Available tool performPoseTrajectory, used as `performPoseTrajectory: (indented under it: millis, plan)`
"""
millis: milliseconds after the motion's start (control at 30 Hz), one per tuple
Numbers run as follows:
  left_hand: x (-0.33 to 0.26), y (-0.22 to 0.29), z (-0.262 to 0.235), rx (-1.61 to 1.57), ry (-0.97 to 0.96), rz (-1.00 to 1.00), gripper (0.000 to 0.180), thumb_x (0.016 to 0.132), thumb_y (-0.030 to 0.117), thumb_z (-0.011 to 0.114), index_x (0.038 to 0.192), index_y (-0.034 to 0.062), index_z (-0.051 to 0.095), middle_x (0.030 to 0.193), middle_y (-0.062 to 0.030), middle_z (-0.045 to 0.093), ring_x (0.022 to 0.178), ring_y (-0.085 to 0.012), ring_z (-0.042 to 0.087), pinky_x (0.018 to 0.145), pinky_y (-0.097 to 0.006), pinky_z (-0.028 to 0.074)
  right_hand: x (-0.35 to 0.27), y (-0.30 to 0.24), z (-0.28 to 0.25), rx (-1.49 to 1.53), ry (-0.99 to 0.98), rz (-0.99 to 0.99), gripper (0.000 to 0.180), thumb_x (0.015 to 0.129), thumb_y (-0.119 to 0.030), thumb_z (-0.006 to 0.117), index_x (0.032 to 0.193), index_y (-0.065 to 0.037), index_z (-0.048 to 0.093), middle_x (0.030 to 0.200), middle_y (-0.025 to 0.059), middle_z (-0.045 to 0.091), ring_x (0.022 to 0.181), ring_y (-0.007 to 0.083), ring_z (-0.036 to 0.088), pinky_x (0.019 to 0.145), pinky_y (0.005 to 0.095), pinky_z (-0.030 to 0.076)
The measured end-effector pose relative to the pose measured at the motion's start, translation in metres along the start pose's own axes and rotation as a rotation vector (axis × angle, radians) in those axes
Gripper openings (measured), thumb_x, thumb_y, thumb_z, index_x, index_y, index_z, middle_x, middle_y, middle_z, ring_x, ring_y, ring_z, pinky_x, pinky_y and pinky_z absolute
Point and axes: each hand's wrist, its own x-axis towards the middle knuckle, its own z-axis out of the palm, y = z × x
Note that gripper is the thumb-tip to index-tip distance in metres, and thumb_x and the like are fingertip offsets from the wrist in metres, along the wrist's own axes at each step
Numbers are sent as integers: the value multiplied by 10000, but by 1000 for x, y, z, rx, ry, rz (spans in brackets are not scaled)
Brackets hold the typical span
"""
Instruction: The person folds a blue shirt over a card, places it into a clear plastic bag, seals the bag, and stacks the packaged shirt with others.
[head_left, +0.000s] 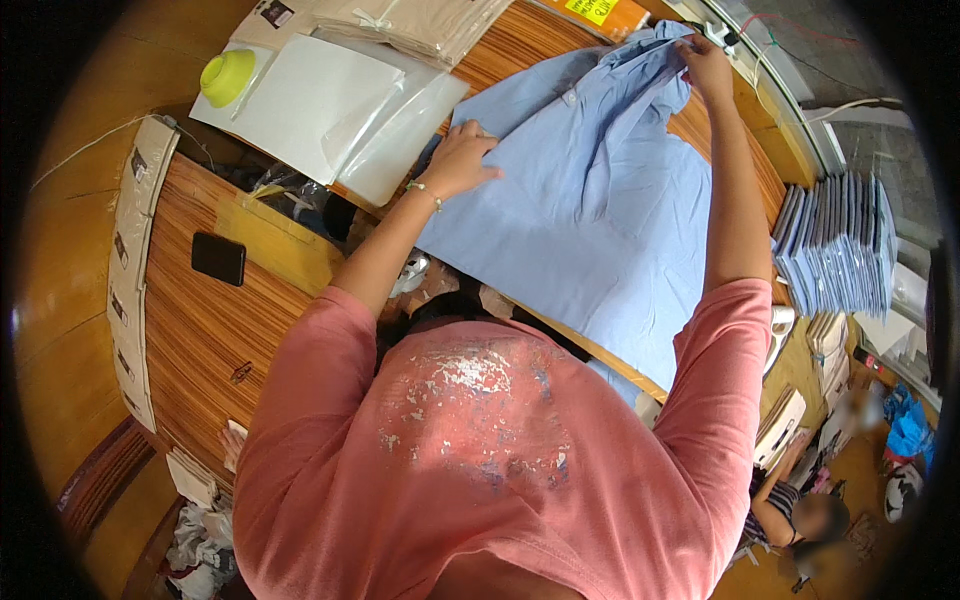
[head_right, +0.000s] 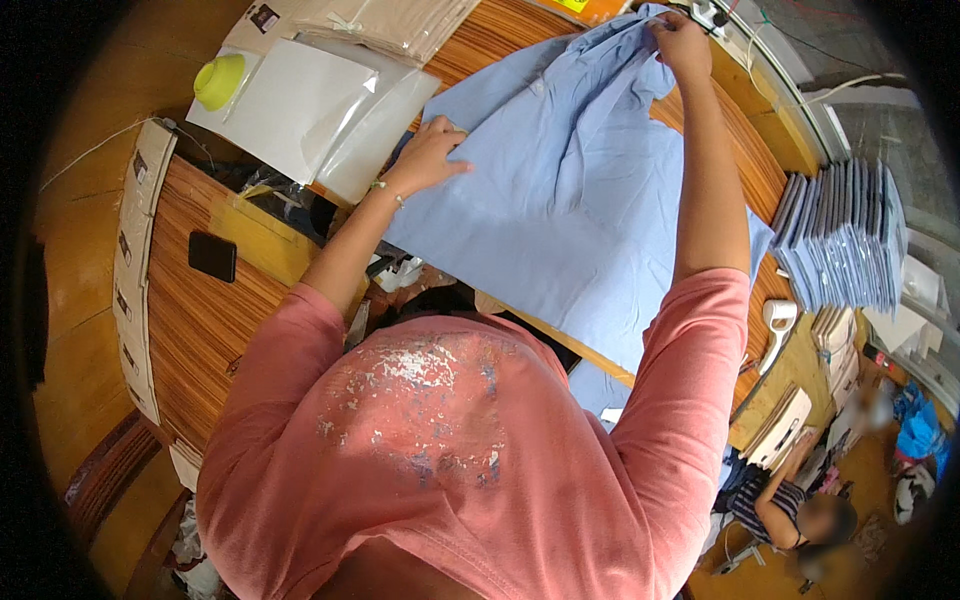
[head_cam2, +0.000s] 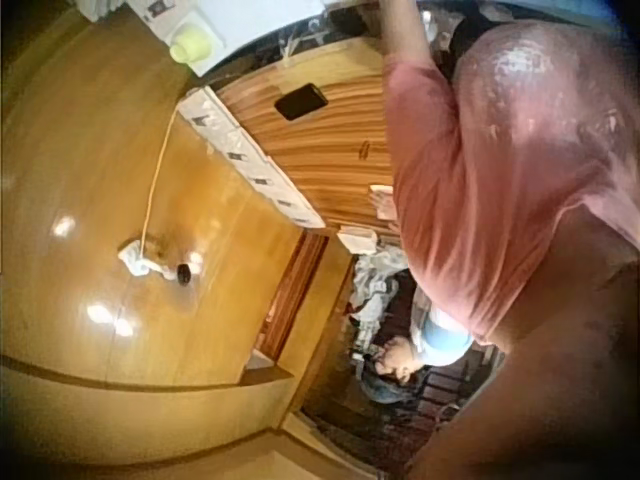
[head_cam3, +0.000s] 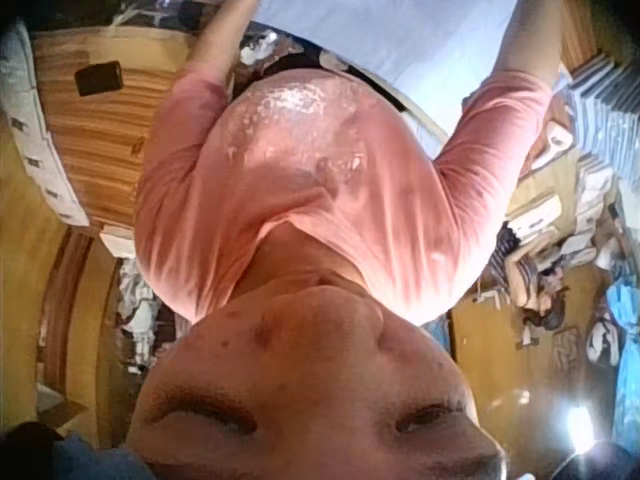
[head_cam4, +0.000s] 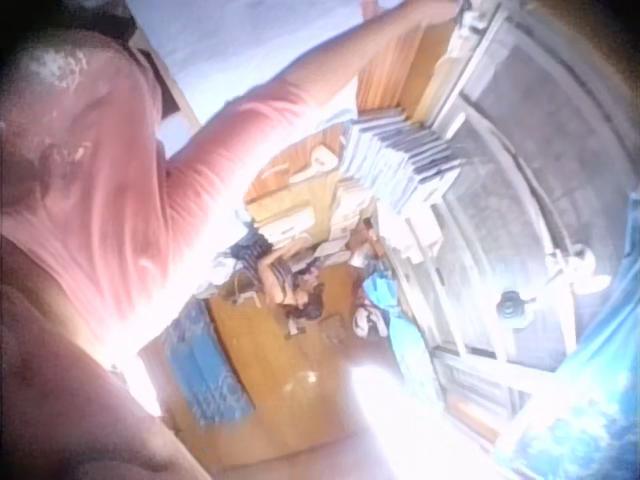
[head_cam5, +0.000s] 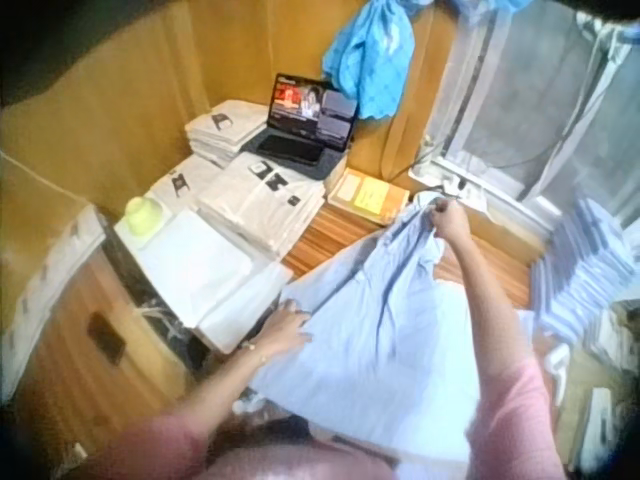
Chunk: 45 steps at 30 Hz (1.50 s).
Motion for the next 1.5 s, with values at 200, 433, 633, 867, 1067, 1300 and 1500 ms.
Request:
performPoseTrajectory:
  millis: [200, 433, 633, 867, 1067, 1300, 1500]
  plan:
    - [-8, 39, -12, 69, 148, 0, 334, 756, 262, 681, 1020, 68, 622, 1052, -122, 525, 1033, -308, 486, 899, -391, 395, -83, -19, -71, 202, -5, -171, 193, 821, -207, 640, 942, -59, 669, 706, 40, 617, 553, 120, 556, 549, 242, 444]
    - [-80, 71, 42, -1545, -432, -406, 622, 922, 450, 458, 1266, -59, 361, 1291, -205, 452, 1174, -292, 481, 960, -365, 392, -276, -13, -144, 28, 66, -441, 252, 603, -51, 717, 855, -56, 709, 773, 42, 470, 757, 151, 479, 665, 259, 395]
    - [-85, 55, 65, -1828, -49, -766, 642, 902, 400, 498, 1283, -73, 291, 1278, -234, 427, 1204, -328, 428, 978, -446, 395, -417, 101, -118, 275, -113, 130, 310, 612, 90, 678, 874, -71, 721, 758, 26, 483, 758, 152, 491, 656, 261, 402]
    - [-106, 32, 52, -1856, 107, -802, 342, 908, 248, 492, 1171, 30, 487, 1177, -110, 562, 1111, -261, 511, 956, -424, 399, -464, 141, -95, -16, -98, 16, 304, 636, 49, 663, 869, -136, 726, 766, 50, 519, 743, 216, 520, 655, 299, 445]
    - [-145, 69, 37, -1594, 554, -798, 490, 919, 243, 477, 1324, 12, 325, 1385, -159, 338, 1269, -267, 335, 1058, -407, 258, -472, 163, -96, 26, -331, 93, 287, 673, 31, 603, 873, -136, 723, 739, 62, 501, 747, 237, 512, 662, 325, 447]
    - [-19, 140, 15, -474, 734, -96, 641, 891, 138, 537, 1413, 10, 187, 1474, -153, 195, 1365, -270, 174, 1112, -389, 132, -329, 243, -147, -96, 9, -36, 335, 716, 57, 529, 1019, -24, 646, 920, 145, 599, 841, 275, 581, 760, 345, 464]
    - [191, 107, 54, 61, 704, 1, 506, 843, 252, 604, 1252, -7, 457, 1313, -194, 431, 1245, -345, 372, 1032, -409, 294, -199, 284, -100, -984, 256, -193, 270, 802, -59, 526, 1052, -51, 629, 1035, 128, 631, 956, 279, 600, 835, 466, 462]
